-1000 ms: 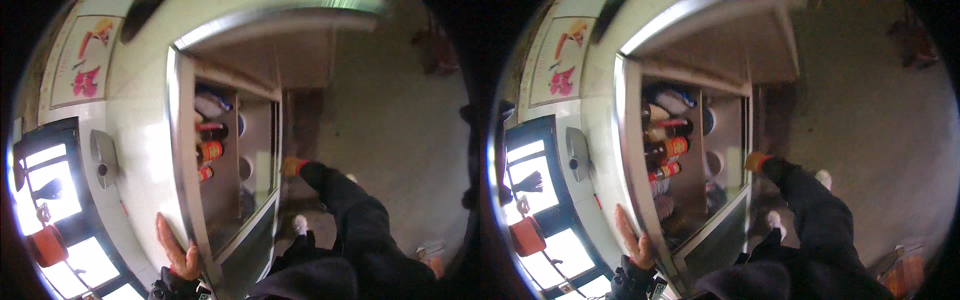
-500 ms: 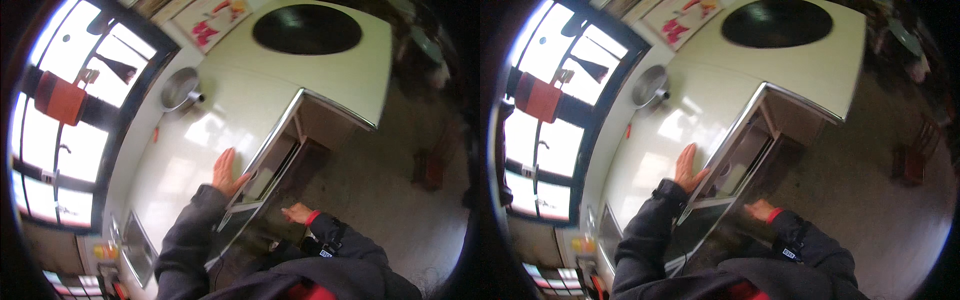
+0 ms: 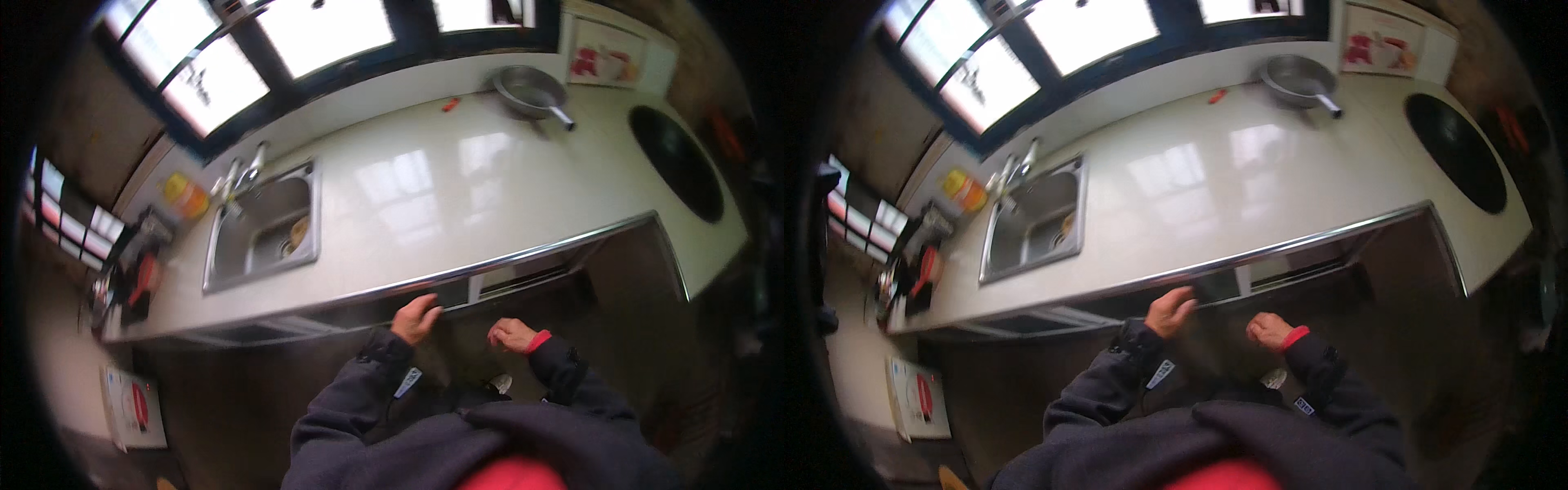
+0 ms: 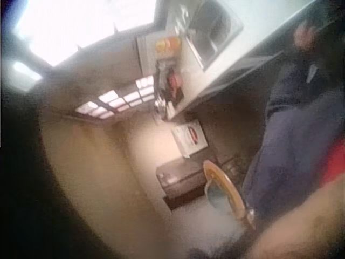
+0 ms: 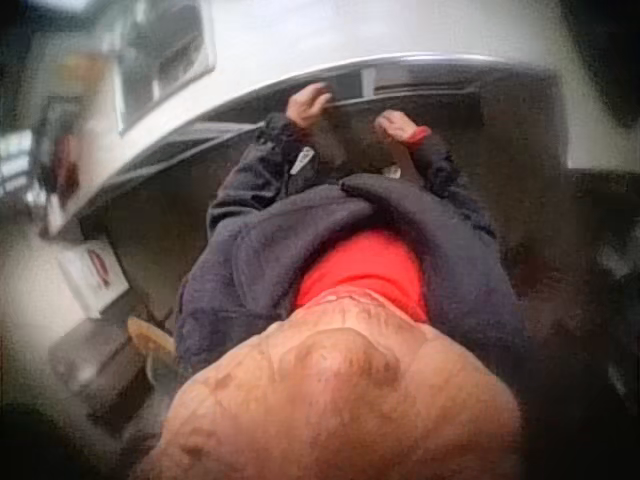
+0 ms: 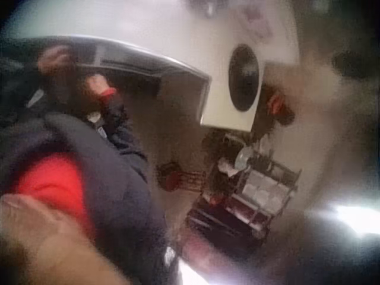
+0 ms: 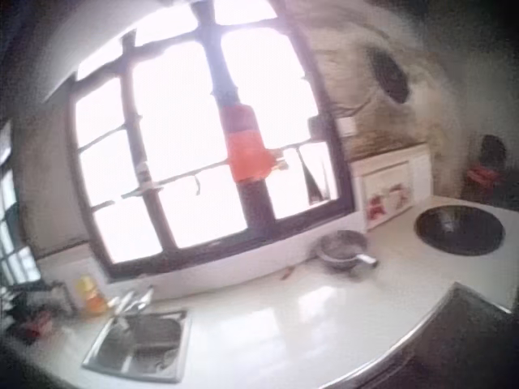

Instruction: The person washes a white bowl and spoon in the kitchen sink using a sponge, then places the bowl in a cabinet. They pick up a light blue kettle, walk outside, and pour hot water into a red basin containing clothes. The person briefly agitates the clothes in the water before returning inside with the kettle.

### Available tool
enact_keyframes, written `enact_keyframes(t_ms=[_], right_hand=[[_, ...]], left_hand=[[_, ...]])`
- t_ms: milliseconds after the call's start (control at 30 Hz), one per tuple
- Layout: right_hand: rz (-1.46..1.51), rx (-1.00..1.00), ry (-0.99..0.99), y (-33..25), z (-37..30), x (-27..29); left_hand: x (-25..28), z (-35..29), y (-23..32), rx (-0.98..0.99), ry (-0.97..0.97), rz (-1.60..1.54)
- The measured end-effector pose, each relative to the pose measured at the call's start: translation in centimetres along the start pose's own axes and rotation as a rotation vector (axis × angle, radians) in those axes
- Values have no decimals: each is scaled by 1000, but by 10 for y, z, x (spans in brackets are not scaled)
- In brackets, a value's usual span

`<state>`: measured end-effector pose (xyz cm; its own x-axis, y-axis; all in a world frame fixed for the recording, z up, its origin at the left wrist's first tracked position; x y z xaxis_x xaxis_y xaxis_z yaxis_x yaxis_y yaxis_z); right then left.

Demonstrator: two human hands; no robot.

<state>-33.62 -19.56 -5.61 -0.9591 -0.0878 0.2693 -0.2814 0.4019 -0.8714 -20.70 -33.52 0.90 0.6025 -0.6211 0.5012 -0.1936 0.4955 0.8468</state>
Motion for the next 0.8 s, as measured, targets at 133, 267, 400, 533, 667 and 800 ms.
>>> enact_keyframes(t_ms=[133,267,400,533,667,800], right_hand=[[71,-115,-3,-22,41,-30],[35,-209,-38,-1,96,-41],[-1295,573,4,-24,139,-63],[-1400,223,81,2,199,-45],[-1373,169,83,5,211,-40],[-1366,198,52,14,209,-34]], left_hand=[[124,-202,-129,570,190,514],[154,-457,-174,1197,390,29],[103,-638,-137,1577,1247,-392],[23,-696,-106,1632,1549,-491],[-41,-680,-88,1555,1538,-661],[-86,-638,-38,1504,1669,-626]])
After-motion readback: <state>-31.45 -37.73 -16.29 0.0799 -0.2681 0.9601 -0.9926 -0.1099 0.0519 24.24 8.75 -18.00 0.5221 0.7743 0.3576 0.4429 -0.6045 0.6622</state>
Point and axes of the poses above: each hand's wrist, its own z-axis towards the middle knuckle, its own x-axis out of the back of the hand, y = z × x, the point moved 10 cm from there along z, towards the middle knuckle, and after that the axes turned 5 degrees about -x, right-handed, at the moved point
